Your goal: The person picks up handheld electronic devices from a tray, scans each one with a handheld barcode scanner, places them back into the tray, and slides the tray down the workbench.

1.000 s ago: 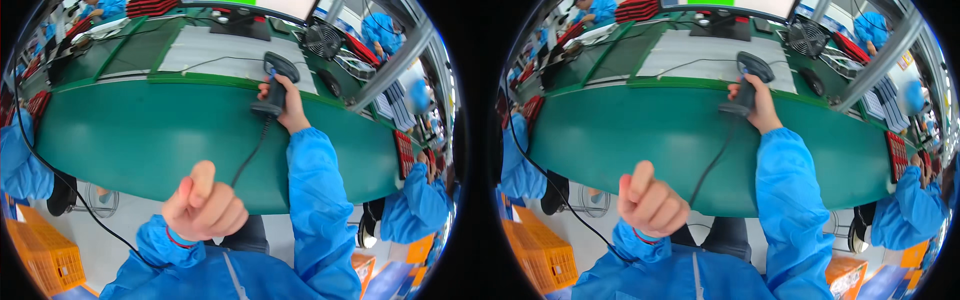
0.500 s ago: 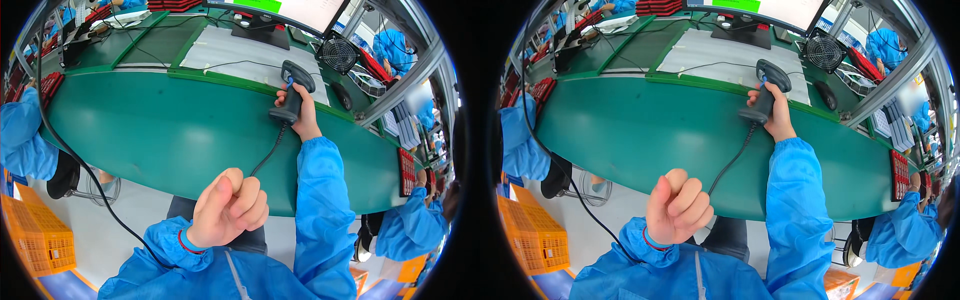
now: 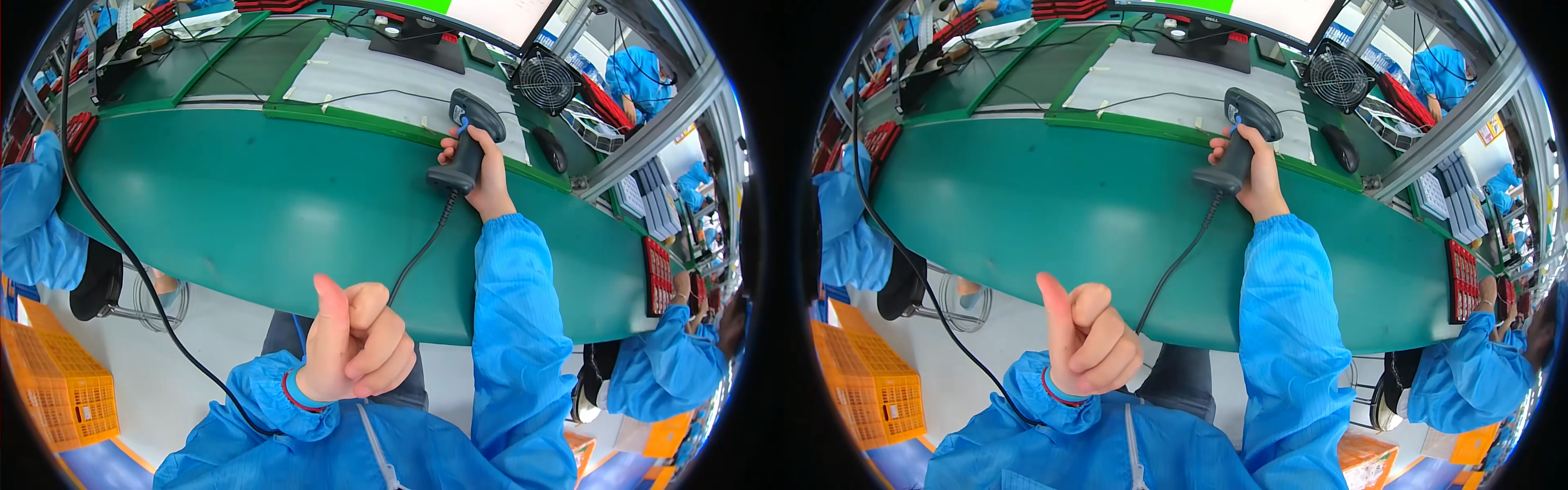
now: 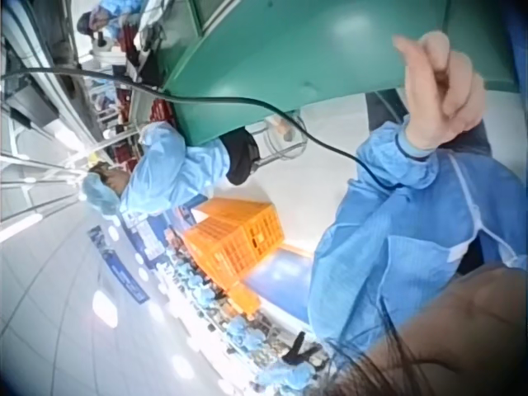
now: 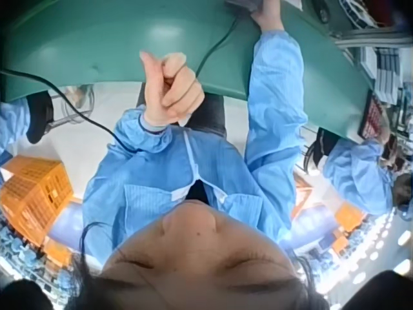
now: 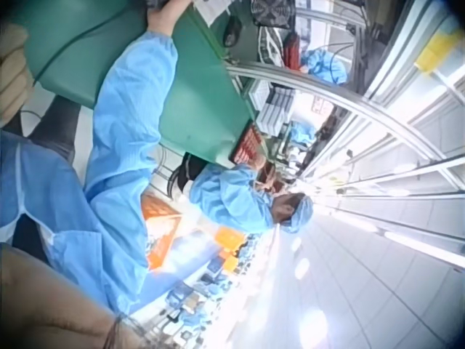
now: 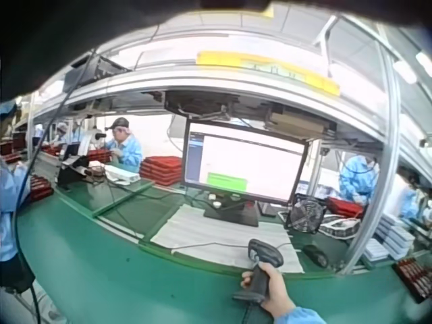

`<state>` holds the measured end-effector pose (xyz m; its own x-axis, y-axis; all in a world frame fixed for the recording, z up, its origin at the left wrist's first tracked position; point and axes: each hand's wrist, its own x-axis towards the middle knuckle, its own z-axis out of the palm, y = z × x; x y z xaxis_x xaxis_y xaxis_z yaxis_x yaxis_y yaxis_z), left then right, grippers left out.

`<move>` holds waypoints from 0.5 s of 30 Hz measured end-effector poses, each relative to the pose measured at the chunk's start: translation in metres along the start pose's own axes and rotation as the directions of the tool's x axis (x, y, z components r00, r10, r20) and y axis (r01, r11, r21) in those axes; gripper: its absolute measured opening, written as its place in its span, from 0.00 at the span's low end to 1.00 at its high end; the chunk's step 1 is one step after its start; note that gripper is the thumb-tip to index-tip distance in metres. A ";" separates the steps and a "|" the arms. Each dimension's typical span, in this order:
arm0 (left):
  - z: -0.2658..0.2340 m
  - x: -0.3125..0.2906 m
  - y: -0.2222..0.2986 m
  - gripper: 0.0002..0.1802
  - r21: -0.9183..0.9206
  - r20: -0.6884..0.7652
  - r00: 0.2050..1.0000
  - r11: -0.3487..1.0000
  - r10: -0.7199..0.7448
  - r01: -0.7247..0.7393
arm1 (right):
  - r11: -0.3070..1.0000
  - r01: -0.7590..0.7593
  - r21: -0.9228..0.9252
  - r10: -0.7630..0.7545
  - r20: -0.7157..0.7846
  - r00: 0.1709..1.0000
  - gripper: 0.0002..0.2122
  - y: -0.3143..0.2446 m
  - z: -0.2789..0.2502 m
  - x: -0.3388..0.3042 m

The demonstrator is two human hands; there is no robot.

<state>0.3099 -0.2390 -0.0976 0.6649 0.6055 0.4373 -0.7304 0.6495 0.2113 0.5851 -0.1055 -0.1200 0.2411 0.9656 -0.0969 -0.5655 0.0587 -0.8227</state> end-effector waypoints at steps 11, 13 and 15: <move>0.010 -0.009 -0.002 0.21 0.131 -0.031 0.999 0.991 0.032 -0.028 | 1.000 0.003 -0.017 -0.003 -0.009 1.000 0.17 -0.001 0.000 -0.006; 0.006 -0.008 -0.001 0.18 0.043 0.066 0.997 0.998 0.047 -0.050 | 1.000 0.007 -0.024 -0.008 -0.008 1.000 0.17 -0.001 0.002 -0.007; 0.009 -0.008 -0.004 0.19 0.028 0.020 0.997 0.997 0.071 -0.072 | 1.000 0.009 -0.028 -0.009 -0.018 1.000 0.18 -0.001 0.001 -0.008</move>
<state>0.3064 -0.2502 -0.0943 0.6081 0.6408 0.4686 -0.7803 0.5912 0.2040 0.5828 -0.1127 -0.1180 0.2607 0.9603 -0.0996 -0.5413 0.0600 -0.8387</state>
